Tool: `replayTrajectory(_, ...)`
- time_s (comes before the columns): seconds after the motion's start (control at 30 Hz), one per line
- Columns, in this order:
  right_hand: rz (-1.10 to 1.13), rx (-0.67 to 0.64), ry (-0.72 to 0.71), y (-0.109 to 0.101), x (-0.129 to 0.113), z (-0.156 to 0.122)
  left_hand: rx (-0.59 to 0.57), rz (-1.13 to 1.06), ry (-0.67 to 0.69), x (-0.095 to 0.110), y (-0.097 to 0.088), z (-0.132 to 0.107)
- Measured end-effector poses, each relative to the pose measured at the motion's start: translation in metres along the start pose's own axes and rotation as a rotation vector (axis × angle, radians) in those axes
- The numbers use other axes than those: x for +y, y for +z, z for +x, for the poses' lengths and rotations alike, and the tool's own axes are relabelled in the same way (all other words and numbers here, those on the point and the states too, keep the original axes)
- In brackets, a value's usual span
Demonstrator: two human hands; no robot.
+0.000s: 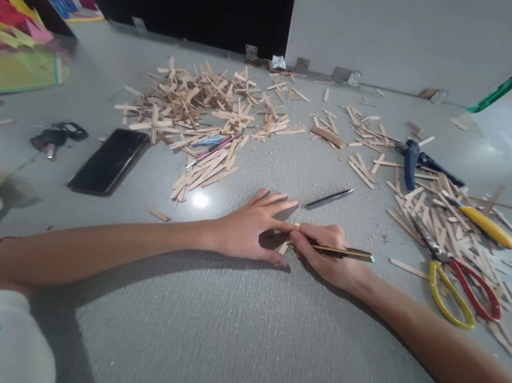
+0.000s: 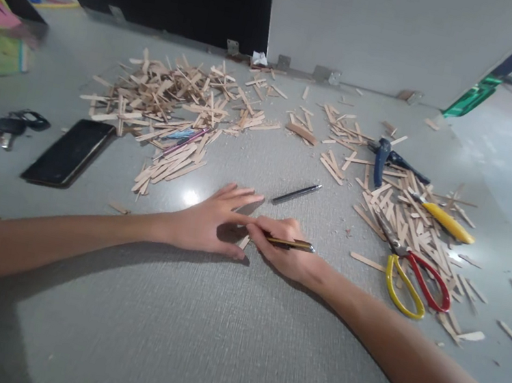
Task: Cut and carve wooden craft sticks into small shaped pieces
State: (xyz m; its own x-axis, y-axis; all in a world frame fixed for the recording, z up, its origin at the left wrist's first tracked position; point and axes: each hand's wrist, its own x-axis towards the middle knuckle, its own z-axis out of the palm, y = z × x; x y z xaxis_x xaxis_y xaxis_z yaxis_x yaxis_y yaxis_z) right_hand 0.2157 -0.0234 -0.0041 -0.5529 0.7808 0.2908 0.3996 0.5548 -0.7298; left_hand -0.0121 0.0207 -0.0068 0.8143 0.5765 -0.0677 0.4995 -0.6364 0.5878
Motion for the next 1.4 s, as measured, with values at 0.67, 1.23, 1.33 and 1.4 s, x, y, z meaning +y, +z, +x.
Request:
replayTrajectory(0.67, -0.081, -0.039, -0.129, -0.002, 0.005, 0.000, -0.084, 0.018, -0.131, 0.015, -0.009, 0.003)
replayTrajectory(1.23, -0.017, -0.039, 0.077, -0.004, 0.003, -0.001, -0.050, 0.000, -0.082, 0.006, -0.001, 0.004)
replayTrajectory(1.33, -0.010, -0.043, 0.060, -0.004, 0.002, 0.001, -0.055, -0.014, -0.084, 0.007, -0.002, 0.004)
replayTrajectory(1.4, 0.004, -0.046, 0.061, -0.004, 0.002, 0.001, -0.059, -0.021, -0.082, 0.007, -0.002, 0.004)
